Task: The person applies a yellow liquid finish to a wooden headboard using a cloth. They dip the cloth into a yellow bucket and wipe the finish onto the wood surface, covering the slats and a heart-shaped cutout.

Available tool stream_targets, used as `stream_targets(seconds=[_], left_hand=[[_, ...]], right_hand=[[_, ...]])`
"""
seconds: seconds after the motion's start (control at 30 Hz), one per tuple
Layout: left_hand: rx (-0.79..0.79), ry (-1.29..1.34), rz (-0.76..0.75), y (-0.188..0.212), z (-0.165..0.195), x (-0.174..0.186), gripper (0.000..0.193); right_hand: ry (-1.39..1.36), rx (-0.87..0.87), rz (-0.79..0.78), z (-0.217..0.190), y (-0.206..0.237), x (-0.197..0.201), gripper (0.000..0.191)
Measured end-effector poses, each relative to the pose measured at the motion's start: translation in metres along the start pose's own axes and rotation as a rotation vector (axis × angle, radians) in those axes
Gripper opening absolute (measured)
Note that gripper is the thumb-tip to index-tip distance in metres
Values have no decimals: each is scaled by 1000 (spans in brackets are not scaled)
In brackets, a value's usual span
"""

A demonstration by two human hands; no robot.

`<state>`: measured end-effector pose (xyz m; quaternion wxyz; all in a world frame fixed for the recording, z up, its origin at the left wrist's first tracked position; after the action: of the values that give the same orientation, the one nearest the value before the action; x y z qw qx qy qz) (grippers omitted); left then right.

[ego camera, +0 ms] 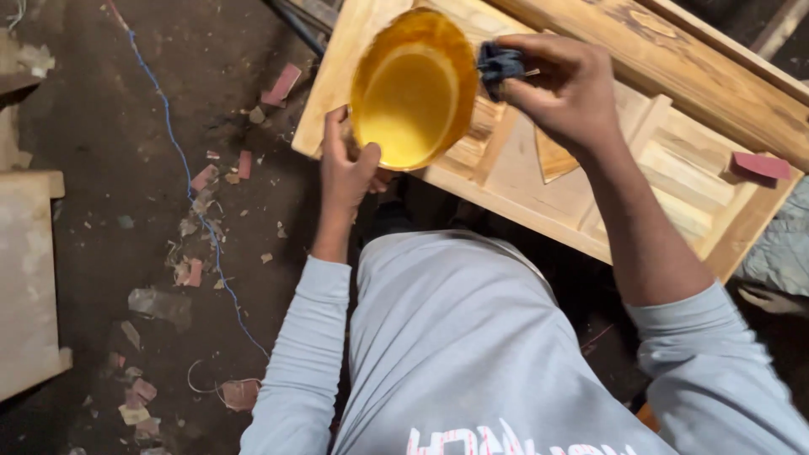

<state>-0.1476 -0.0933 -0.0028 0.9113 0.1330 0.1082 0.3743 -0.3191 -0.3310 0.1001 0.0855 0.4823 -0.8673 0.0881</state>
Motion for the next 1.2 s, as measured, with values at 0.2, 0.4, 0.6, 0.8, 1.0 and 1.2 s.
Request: stream_targets(seconds=[0.2,0.4,0.6,0.8,1.0,1.2], left_hand=[[-11,7,-24,0,13,5,63],[10,-54,22,1,20,14,64],[-31,-118,65,-6,9,24,73],[-123,-221,81,-10,0,29,80],[-123,-206,64,-10,0,28,80],[-236,-218,80,-10,10,27,76]], right_hand=[[927,202,-371,7,-68,-106,32],[1120,18,-421,91,-99,-147,22],[1001,-163,-308,151,-100,-158,23],[1012,-154,-320,162,-101,-165,28],[1011,-92,-333,116,-99,-163,30],[931,-19,-237,59,-103,-161,33]])
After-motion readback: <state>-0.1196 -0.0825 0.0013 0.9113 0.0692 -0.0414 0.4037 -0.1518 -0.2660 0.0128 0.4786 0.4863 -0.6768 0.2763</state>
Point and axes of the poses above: each hand's wrist, its own y-axis away from the middle knuckle, its own x-axis out of the back of the hand, z = x × y, the point moved 5 cm from there along -y, towards the middle knuckle, and after that the axes turned 1 degree about x, right-handed, at the moved point
